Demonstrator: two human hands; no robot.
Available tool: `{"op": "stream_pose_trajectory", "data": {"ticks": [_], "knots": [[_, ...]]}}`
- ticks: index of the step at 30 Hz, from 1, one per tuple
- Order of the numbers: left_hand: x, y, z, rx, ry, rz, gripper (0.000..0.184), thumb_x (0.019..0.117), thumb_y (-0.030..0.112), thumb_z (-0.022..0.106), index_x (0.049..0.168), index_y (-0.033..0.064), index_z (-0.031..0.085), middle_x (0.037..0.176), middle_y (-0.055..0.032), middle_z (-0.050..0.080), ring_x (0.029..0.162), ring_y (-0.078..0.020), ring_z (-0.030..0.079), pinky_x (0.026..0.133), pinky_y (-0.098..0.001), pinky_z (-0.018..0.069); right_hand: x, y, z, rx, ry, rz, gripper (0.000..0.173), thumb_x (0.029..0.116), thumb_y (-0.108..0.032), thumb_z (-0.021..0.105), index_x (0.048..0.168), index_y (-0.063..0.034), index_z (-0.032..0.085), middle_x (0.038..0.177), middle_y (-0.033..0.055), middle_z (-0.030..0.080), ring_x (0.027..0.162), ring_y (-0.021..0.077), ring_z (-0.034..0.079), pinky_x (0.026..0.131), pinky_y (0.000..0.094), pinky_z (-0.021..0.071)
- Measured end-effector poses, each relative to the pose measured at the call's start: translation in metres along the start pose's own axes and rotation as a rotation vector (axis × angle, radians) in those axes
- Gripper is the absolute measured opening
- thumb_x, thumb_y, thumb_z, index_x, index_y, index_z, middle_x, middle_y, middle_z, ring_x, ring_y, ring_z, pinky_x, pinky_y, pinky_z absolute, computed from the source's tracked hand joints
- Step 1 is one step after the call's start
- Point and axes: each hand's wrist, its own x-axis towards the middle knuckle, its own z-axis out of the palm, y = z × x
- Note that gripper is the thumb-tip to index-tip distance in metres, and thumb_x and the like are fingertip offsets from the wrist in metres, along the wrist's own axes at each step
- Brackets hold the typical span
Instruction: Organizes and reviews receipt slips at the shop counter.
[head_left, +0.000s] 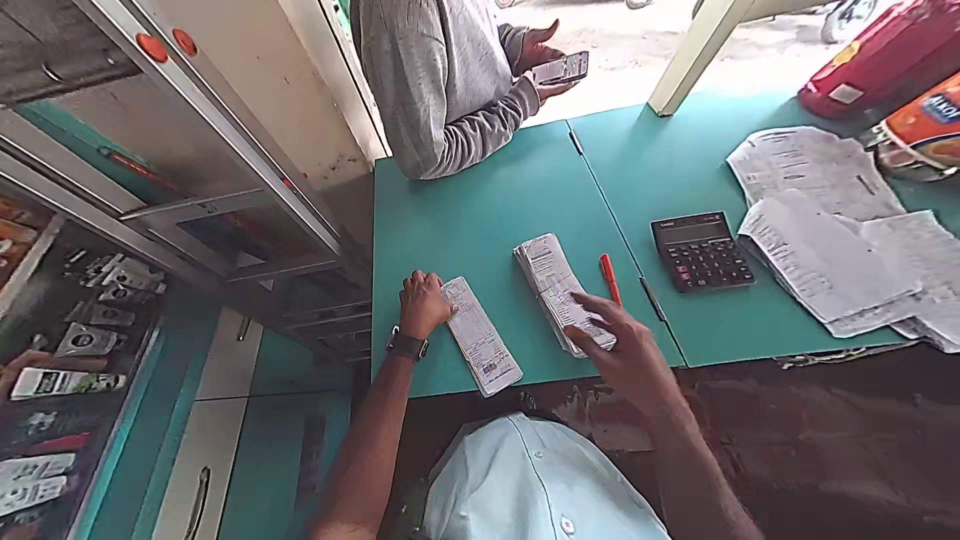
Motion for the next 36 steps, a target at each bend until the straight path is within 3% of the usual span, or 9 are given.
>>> {"op": "stream_pose_trajectory", "data": {"ticks": [6,9,12,15,19,23,28,33,36], "knots": [[-0.02,-0.002,0.006,-0.877,-0.013,0.401,0.04,0.0835,0.0,0.075,0.117,-0.0062,0.055,0.102,-0.0135,0.068,0.094,-0.0196,0.07,0.087,-0.0372,0.0605,0.01,-0.003,0.085,0.375,-0.261,0.006,0.085,0.0905,-0.035,0.076,0.159,-0.0062,0.033,0.141,0.0127,0.059,0.124,0.021,0.062,0.103,0.0402,0.0542],[-0.041,0.016,0.016,-1.45,0.051,0.445,0.041,0.0874,-0.007,0.066,0.122,0.0005,0.045,0.102,-0.0088,0.071,0.093,-0.0184,0.072,0.085,-0.0394,0.0618,0.012,-0.01,0.088,0.563,-0.318,-0.05,0.066,0.0965,-0.02,0.067,0.154,-0.0032,0.038,0.13,0.0099,0.066,0.113,0.0124,0.067,0.099,0.0333,0.0561],[-0.071,0.042,0.031,-1.335,0.16,0.27,0.078,0.0929,0.011,0.067,0.154,0.0052,0.019,0.131,-0.0165,0.057,0.102,-0.0222,0.067,0.083,-0.0403,0.0611,0.015,-0.029,0.073,0.5,-0.247,-0.058,0.045,0.1002,-0.013,0.056,0.143,0.0004,0.051,0.115,0.0095,0.071,0.102,0.0106,0.069,0.094,0.0305,0.0563],[-0.097,0.059,0.051,-1.372,-0.02,0.241,0.1,0.0895,0.024,0.075,0.161,0.0117,0.007,0.139,-0.0177,0.053,0.11,-0.021,0.065,0.086,-0.037,0.059,0.017,-0.052,0.056,0.214,-0.325,-0.07,0.062,0.1,-0.012,0.053,0.158,-0.0058,0.035,0.131,0.0154,0.065,0.115,0.0225,0.065,0.1,0.0405,0.052],[-0.102,0.062,0.044,-1.643,-0.208,0.199,0.082,0.0948,0.011,0.068,0.157,0.0075,0.015,0.131,-0.017,0.061,0.11,-0.0218,0.068,0.083,-0.036,0.062,0.008,-0.048,0.047,0.369,-0.455,-0.085,0.077,0.0922,-0.031,0.075,0.157,-0.0083,0.039,0.156,0.0145,0.044,0.133,0.0182,0.054,0.097,0.0299,0.0549],[-0.105,0.057,0.036,-1.776,-0.323,0.197,0.076,0.0948,0.008,0.066,0.154,0.0081,0.018,0.125,-0.0171,0.063,0.107,-0.0258,0.07,0.086,-0.0411,0.0618,0.005,-0.035,0.042,0.601,-0.409,-0.024,0.075,0.0876,-0.025,0.08,0.153,-0.0137,0.045,0.145,0.0039,0.055,0.115,0.015,0.066,0.085,0.0327,0.0617],[-0.104,0.059,0.036,-1.766,-0.373,0.259,0.107,0.0777,0.018,0.088,0.155,0.0111,0.015,0.132,-0.0172,0.062,0.107,-0.0298,0.071,0.082,-0.0424,0.0636,0.005,-0.033,0.035,0.58,-0.385,-0.101,0.091,0.0836,-0.035,0.083,0.158,-0.0126,0.036,0.142,0.0041,0.056,0.116,0.0144,0.064,0.086,0.0321,0.0601],[-0.105,0.055,0.04,-1.764,-0.394,0.32,0.107,0.0819,0.021,0.085,0.158,0.0081,0.011,0.133,-0.0185,0.062,0.111,-0.0286,0.069,0.093,-0.0446,0.0598,0.001,-0.026,0.033,0.747,-0.362,-0.146,0.076,0.0897,-0.017,0.074,0.154,-0.0025,0.037,0.143,0.0098,0.057,0.119,0.0208,0.064,0.091,0.0376,0.0606],[-0.11,0.055,0.034,-1.841,-0.421,0.293,0.076,0.0971,0.021,0.065,0.158,0.0077,0.021,0.128,-0.0175,0.065,0.111,-0.0257,0.069,0.096,-0.0438,0.059,-0.001,-0.021,0.026,0.848,-0.288,-0.134,0.059,0.0945,-0.005,0.058,0.151,0.002,0.041,0.14,0.0118,0.061,0.117,0.0203,0.066,0.096,0.0365,0.0587]]}}
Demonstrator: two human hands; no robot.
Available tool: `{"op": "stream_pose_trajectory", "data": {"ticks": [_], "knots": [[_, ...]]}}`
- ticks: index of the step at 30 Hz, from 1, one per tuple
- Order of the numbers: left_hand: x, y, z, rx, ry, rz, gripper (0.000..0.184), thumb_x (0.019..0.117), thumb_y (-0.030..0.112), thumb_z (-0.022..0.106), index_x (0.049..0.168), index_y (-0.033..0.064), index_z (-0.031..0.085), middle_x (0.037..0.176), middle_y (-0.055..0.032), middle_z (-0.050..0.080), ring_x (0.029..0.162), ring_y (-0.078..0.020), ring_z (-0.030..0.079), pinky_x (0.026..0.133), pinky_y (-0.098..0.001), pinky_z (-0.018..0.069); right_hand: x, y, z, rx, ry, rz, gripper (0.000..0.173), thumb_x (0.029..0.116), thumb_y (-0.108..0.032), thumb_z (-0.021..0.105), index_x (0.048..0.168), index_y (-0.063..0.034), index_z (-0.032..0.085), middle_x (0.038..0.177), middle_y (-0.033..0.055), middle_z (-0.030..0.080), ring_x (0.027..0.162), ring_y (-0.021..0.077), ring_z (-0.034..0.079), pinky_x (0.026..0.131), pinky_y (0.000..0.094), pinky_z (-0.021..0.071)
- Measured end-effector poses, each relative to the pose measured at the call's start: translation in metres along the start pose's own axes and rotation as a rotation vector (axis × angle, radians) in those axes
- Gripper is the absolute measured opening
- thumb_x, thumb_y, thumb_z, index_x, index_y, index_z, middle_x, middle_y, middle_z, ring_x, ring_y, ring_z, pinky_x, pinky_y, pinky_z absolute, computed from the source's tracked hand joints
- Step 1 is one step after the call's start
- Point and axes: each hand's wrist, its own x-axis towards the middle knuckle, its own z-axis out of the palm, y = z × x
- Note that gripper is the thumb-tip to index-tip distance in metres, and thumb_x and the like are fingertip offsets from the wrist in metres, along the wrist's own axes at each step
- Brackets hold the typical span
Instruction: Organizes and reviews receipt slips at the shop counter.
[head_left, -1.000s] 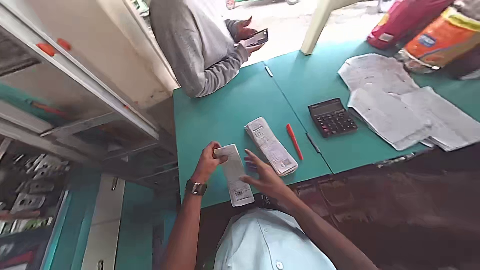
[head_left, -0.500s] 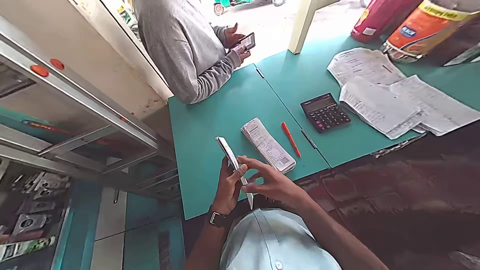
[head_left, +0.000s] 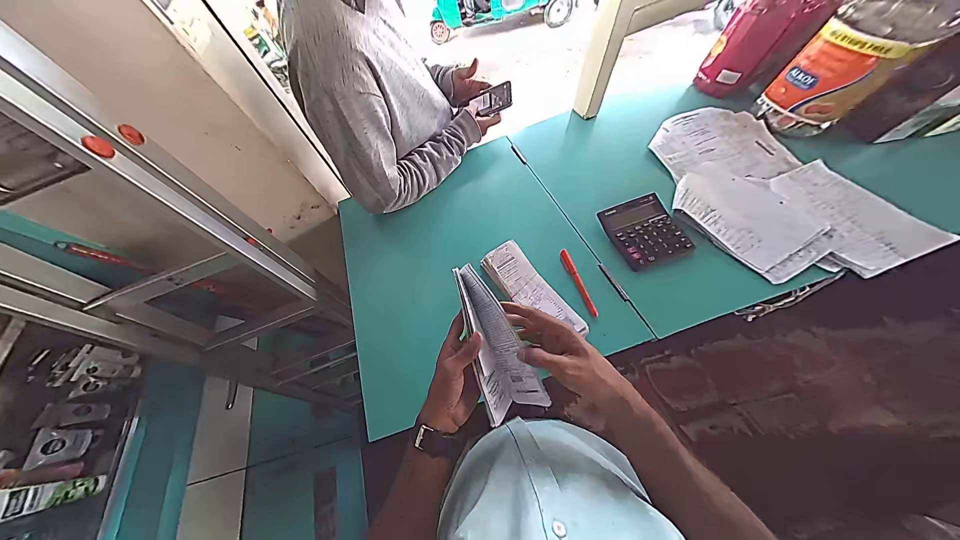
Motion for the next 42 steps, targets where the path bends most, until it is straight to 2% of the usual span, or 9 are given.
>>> {"op": "stream_pose_trajectory", "data": {"ticks": [4,8,14,21,25,28,31,35,42], "knots": [[-0.007,0.007,0.008,-0.16,0.174,-0.022,0.035,0.1024,0.024,0.039,0.122,0.0038,0.06,0.101,-0.0152,0.075,0.09,-0.023,0.076,0.076,-0.0411,0.0646,-0.002,-0.002,-0.002,-0.091,0.134,-0.053,0.054,0.0969,0.003,0.042,0.151,0.0022,0.041,0.12,0.0085,0.072,0.102,0.0117,0.071,0.091,0.0296,0.0588],[-0.006,0.009,0.008,-0.177,0.22,0.033,0.038,0.1055,0.025,0.031,0.112,0.0041,0.062,0.096,-0.0146,0.075,0.085,-0.0234,0.076,0.072,-0.0414,0.0646,-0.002,-0.004,0.002,-0.159,0.173,-0.11,0.048,0.0959,0.005,0.046,0.144,0.0037,0.047,0.122,0.0059,0.071,0.102,0.0083,0.069,0.089,0.0265,0.0587],[-0.005,0.009,0.007,-0.232,0.212,0.055,0.039,0.1056,0.028,0.033,0.117,0.0045,0.061,0.1,-0.0145,0.075,0.089,-0.0238,0.076,0.074,-0.0425,0.0649,-0.007,-0.007,0.003,-0.327,0.231,-0.042,0.036,0.0989,-0.032,0.066,0.119,-0.0023,0.071,0.104,0.0013,0.075,0.088,0.0037,0.071,0.078,0.0223,0.061],[-0.002,0.003,0.009,-0.19,0.16,0.059,0.035,0.1011,0.025,0.04,0.121,0.004,0.059,0.101,-0.0145,0.075,0.09,-0.0236,0.076,0.076,-0.0421,0.0643,-0.006,-0.008,0.008,-0.657,0.261,-0.012,0.023,0.0945,-0.026,0.065,0.083,-0.0095,0.075,0.083,-0.0015,0.071,0.073,-0.0037,0.061,0.066,0.0161,0.0484],[0.006,-0.001,0.009,0.131,0.037,0.079,0.076,0.0968,0.028,0.061,0.156,0.0021,0.022,0.137,-0.0219,0.059,0.118,-0.0268,0.065,0.096,-0.0386,0.0571,-0.001,-0.002,0.021,-0.726,0.324,-0.104,0.025,0.0857,-0.028,0.078,0.074,-0.0079,0.07,0.086,0.0044,0.074,0.078,0.0072,0.067,0.069,0.0255,0.0535],[0.011,-0.003,0.012,0.194,0.1,0.109,0.063,0.0994,0.015,0.057,0.151,-0.0038,0.026,0.135,-0.0268,0.059,0.119,-0.0319,0.065,0.101,-0.0431,0.0546,0.0,0.002,0.025,-0.756,0.338,-0.098,0.032,0.0826,-0.037,0.082,0.072,-0.0094,0.069,0.087,0.0045,0.074,0.078,0.0117,0.068,0.068,0.0327,0.0542],[0.007,0.006,0.013,0.037,0.134,0.081,0.055,0.098,0.02,0.051,0.147,0.0016,0.036,0.123,-0.0167,0.067,0.109,-0.0226,0.069,0.093,-0.0384,0.0596,0.002,-0.003,0.011,-0.621,0.318,-0.069,0.032,0.0899,-0.037,0.075,0.074,-0.0089,0.071,0.083,-0.0015,0.071,0.074,-0.0011,0.063,0.066,0.0187,0.0514],[0.004,0.008,0.01,-0.189,0.197,0.112,0.03,0.0991,0.019,0.04,0.112,0.0024,0.061,0.095,-0.0137,0.075,0.086,-0.0223,0.076,0.075,-0.0419,0.0645,0.001,-0.01,-0.012,-0.541,0.264,-0.016,0.025,0.0975,-0.027,0.064,0.094,-0.0073,0.078,0.092,-0.0018,0.074,0.082,-0.0056,0.064,0.073,0.0133,0.0526],[0.009,0.009,0.009,-0.226,0.165,0.106,0.037,0.1026,0.024,0.033,0.112,0.0044,0.062,0.096,-0.0143,0.076,0.088,-0.025,0.076,0.076,-0.0459,0.0643,0.004,-0.009,-0.007,-0.598,0.376,-0.099,0.018,0.0924,-0.024,0.069,0.091,-0.0083,0.078,0.092,-0.0006,0.075,0.086,-0.0047,0.067,0.077,0.0131,0.0539]]}}
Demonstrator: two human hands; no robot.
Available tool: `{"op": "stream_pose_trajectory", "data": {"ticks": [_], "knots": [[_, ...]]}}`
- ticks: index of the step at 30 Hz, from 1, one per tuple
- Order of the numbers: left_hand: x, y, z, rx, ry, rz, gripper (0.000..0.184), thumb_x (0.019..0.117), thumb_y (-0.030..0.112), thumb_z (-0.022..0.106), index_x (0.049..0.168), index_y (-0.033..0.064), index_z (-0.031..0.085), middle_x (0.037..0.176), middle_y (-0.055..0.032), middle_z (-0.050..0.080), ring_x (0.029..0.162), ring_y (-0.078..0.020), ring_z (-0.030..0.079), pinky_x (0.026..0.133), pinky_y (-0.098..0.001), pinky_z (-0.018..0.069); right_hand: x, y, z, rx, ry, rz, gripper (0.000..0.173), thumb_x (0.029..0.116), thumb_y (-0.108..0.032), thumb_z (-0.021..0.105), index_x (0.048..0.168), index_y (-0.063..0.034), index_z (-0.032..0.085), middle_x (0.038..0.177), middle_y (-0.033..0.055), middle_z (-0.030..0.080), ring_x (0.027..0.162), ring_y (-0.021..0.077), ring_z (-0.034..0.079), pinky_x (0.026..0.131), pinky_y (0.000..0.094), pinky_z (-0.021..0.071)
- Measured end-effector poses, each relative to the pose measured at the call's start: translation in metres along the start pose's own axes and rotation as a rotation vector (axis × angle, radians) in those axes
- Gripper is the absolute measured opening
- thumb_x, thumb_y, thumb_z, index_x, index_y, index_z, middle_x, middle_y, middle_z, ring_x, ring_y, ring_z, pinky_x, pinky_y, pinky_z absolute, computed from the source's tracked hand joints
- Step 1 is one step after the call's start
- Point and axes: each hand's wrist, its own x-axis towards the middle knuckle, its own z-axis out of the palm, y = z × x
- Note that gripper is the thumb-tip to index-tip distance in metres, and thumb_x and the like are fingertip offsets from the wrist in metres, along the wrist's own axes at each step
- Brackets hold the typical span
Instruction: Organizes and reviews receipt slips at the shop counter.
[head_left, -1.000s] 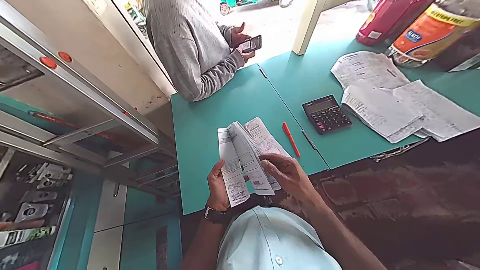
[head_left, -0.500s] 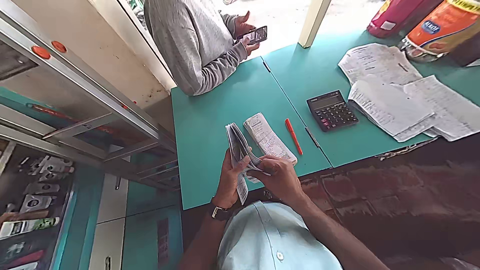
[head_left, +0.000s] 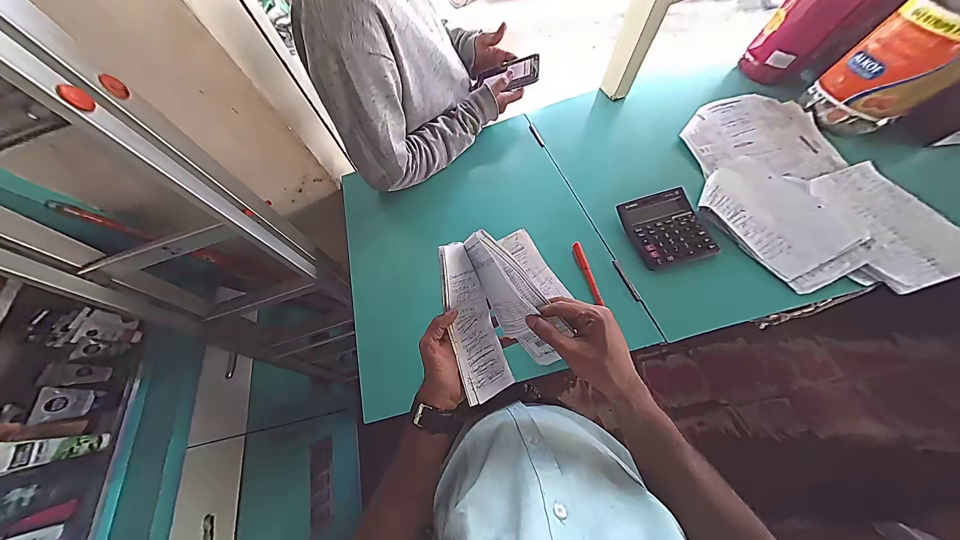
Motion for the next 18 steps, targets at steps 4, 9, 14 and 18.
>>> {"op": "stream_pose_trajectory", "data": {"ticks": [4,9,14,18], "knots": [[0.006,-0.006,0.005,0.214,-0.11,-0.023,0.061,0.0971,0.026,0.057,0.149,0.0049,0.032,0.122,-0.0154,0.067,0.107,-0.024,0.07,0.088,-0.041,0.0618,-0.005,-0.004,0.018,-0.134,0.046,-0.108,0.019,0.0859,-0.028,0.079,0.082,-0.0089,0.077,0.094,0.0057,0.077,0.087,0.0094,0.072,0.076,0.0275,0.0581],[0.014,-0.009,0.004,0.191,-0.118,-0.043,0.048,0.1007,0.019,0.047,0.143,-0.0016,0.037,0.128,-0.0241,0.064,0.109,-0.0299,0.07,0.091,-0.0427,0.0595,-0.008,-0.007,0.023,-0.104,-0.022,-0.162,0.034,0.0872,-0.044,0.077,0.091,-0.0111,0.079,0.101,0.0045,0.077,0.094,0.0102,0.072,0.079,0.031,0.0592],[0.01,0.005,0.004,-0.016,0.002,-0.085,0.041,0.1042,0.027,0.029,0.125,0.0024,0.055,0.112,-0.0222,0.072,0.099,-0.0356,0.074,0.078,-0.0513,0.0635,0.005,-0.002,-0.008,0.005,-0.028,-0.019,0.026,0.0991,-0.026,0.061,0.107,-0.0092,0.079,0.103,0.0015,0.076,0.096,-0.0007,0.068,0.086,0.0167,0.0553],[0.014,0.001,0.001,-0.042,-0.026,-0.11,0.044,0.1037,0.028,0.03,0.131,0.0013,0.051,0.121,-0.0257,0.068,0.107,-0.041,0.07,0.083,-0.0575,0.0605,0.007,-0.004,-0.012,-0.022,-0.01,0.006,0.026,0.1011,-0.022,0.057,0.108,-0.0088,0.078,0.103,0.0008,0.075,0.095,-0.003,0.067,0.085,0.0139,0.0536]]}}
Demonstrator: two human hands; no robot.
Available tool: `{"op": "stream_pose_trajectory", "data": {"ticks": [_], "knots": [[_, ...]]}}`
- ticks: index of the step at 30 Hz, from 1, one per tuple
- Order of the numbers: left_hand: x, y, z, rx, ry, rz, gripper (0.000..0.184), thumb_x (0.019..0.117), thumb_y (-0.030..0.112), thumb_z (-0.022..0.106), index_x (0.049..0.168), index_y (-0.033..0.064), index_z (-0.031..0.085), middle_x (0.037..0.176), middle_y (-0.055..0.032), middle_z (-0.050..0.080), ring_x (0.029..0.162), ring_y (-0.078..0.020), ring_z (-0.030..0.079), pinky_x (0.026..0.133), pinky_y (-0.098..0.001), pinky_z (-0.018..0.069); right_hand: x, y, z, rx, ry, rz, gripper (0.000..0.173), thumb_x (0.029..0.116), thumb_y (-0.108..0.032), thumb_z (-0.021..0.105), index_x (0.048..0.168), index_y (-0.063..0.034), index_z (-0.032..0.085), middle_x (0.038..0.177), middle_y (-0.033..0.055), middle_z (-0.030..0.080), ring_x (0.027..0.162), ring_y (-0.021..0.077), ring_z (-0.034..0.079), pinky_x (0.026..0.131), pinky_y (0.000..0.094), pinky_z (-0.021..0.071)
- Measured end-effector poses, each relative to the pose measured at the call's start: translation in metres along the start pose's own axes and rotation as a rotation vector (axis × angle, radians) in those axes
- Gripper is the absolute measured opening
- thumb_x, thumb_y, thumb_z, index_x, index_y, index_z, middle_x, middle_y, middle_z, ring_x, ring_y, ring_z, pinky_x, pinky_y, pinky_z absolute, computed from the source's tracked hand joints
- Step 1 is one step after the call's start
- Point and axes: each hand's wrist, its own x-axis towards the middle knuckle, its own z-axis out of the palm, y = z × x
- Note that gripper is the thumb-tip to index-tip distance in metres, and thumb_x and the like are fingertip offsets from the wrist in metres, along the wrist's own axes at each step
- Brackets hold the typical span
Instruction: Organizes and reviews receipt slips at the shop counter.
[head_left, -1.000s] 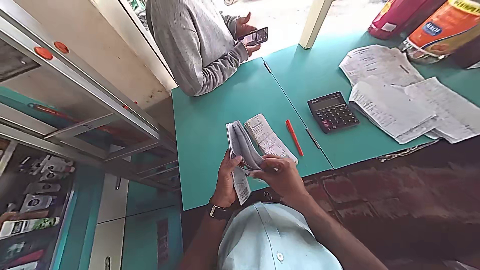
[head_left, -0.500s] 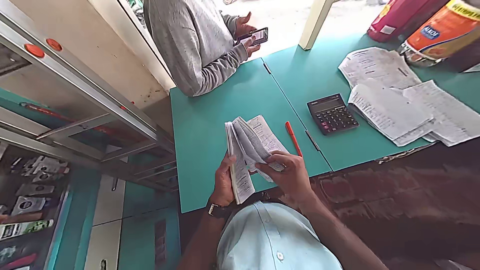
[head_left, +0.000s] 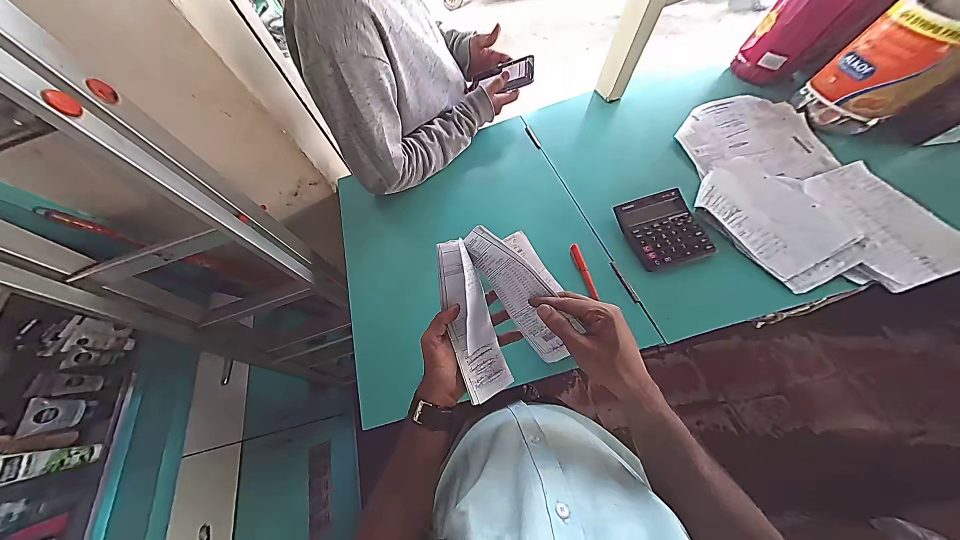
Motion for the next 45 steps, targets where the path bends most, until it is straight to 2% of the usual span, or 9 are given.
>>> {"op": "stream_pose_trajectory", "data": {"ticks": [9,12,17,19,22,26,33,42,45], "knots": [[0.006,-0.005,-0.007,-0.053,-0.032,0.013,0.035,0.0969,0.024,0.04,0.119,0.0037,0.058,0.11,-0.0217,0.072,0.095,-0.0343,0.074,0.076,-0.05,0.0631,-0.011,-0.012,0.02,-0.209,-0.041,-0.186,0.022,0.098,-0.019,0.06,0.111,-0.0133,0.078,0.113,0.0072,0.074,0.102,0.0135,0.071,0.085,0.0309,0.059],[0.011,-0.005,-0.012,0.033,-0.232,-0.007,0.054,0.0953,0.03,0.055,0.14,0.0006,0.048,0.138,-0.0253,0.06,0.115,-0.0337,0.067,0.088,-0.0454,0.0599,-0.015,-0.016,0.033,-0.324,-0.086,-0.257,0.037,0.0957,-0.007,0.053,0.121,-0.0232,0.076,0.116,0.0074,0.072,0.095,0.0199,0.071,0.074,0.0369,0.0589],[0.009,-0.004,-0.007,0.153,-0.142,0.017,0.049,0.1006,0.018,0.045,0.145,0.0002,0.036,0.136,-0.0258,0.06,0.116,-0.0316,0.067,0.092,-0.0432,0.0588,-0.015,-0.018,0.04,-0.339,-0.148,-0.204,0.042,0.0957,-0.006,0.049,0.126,-0.0227,0.073,0.117,0.011,0.067,0.091,0.0239,0.068,0.068,0.0398,0.0572],[0.006,-0.003,-0.002,0.202,-0.046,0.048,0.044,0.1005,0.015,0.05,0.141,0.0013,0.039,0.118,-0.0199,0.068,0.099,-0.0268,0.073,0.082,-0.0417,0.0631,-0.012,-0.017,0.035,-0.329,-0.08,-0.163,0.03,0.1007,-0.026,0.054,0.121,-0.0159,0.075,0.115,0.0094,0.07,0.09,0.0198,0.07,0.068,0.0379,0.0574],[0.004,-0.006,0.004,0.297,-0.013,0.091,0.047,0.099,0.006,0.058,0.141,0.0018,0.037,0.113,-0.0143,0.068,0.095,-0.0217,0.072,0.084,-0.0397,0.0628,-0.008,-0.018,0.035,-0.396,-0.001,-0.114,0.055,0.09,-0.063,0.064,0.116,-0.0163,0.078,0.109,0.0073,0.073,0.091,0.0196,0.07,0.072,0.0417,0.0563],[0.002,-0.003,0.008,0.242,0.003,0.059,0.034,0.1036,0.01,0.048,0.137,0.0037,0.042,0.108,-0.0153,0.071,0.095,-0.0241,0.074,0.084,-0.0421,0.0634,-0.003,-0.015,0.034,-0.421,0.091,-0.134,0.025,0.0961,-0.035,0.065,0.091,-0.0138,0.078,0.089,0.0065,0.074,0.078,0.0217,0.07,0.065,0.0438,0.055],[-0.002,0.014,0.002,0.064,-0.043,-0.009,0.039,0.1094,0.026,0.031,0.127,0.0037,0.057,0.109,-0.0178,0.074,0.101,-0.0296,0.074,0.09,-0.0512,0.0609,0.016,0.0,-0.006,-0.079,0.039,0.006,0.02,0.0936,-0.03,0.068,0.087,-0.0123,0.075,0.085,-0.0062,0.067,0.079,-0.0035,0.062,0.071,0.0169,0.0521],[-0.003,0.011,0.0,0.099,-0.039,-0.001,0.038,0.1086,0.029,0.034,0.13,0.0063,0.056,0.109,-0.0153,0.074,0.1,-0.0264,0.074,0.088,-0.047,0.0621,0.009,-0.005,0.004,-0.113,0.054,-0.031,0.021,0.0949,-0.026,0.067,0.094,-0.0083,0.077,0.093,-0.0011,0.072,0.085,-0.0032,0.064,0.077,0.0158,0.0532],[-0.003,0.013,-0.007,0.058,-0.144,-0.041,0.047,0.1081,0.038,0.037,0.142,0.0082,0.05,0.128,-0.0204,0.066,0.114,-0.0333,0.069,0.094,-0.0507,0.0589,0.013,-0.002,-0.001,-0.103,0.063,-0.005,0.016,0.0948,-0.022,0.067,0.095,-0.0083,0.076,0.088,-0.0043,0.07,0.08,-0.0048,0.062,0.073,0.0162,0.052]]}}
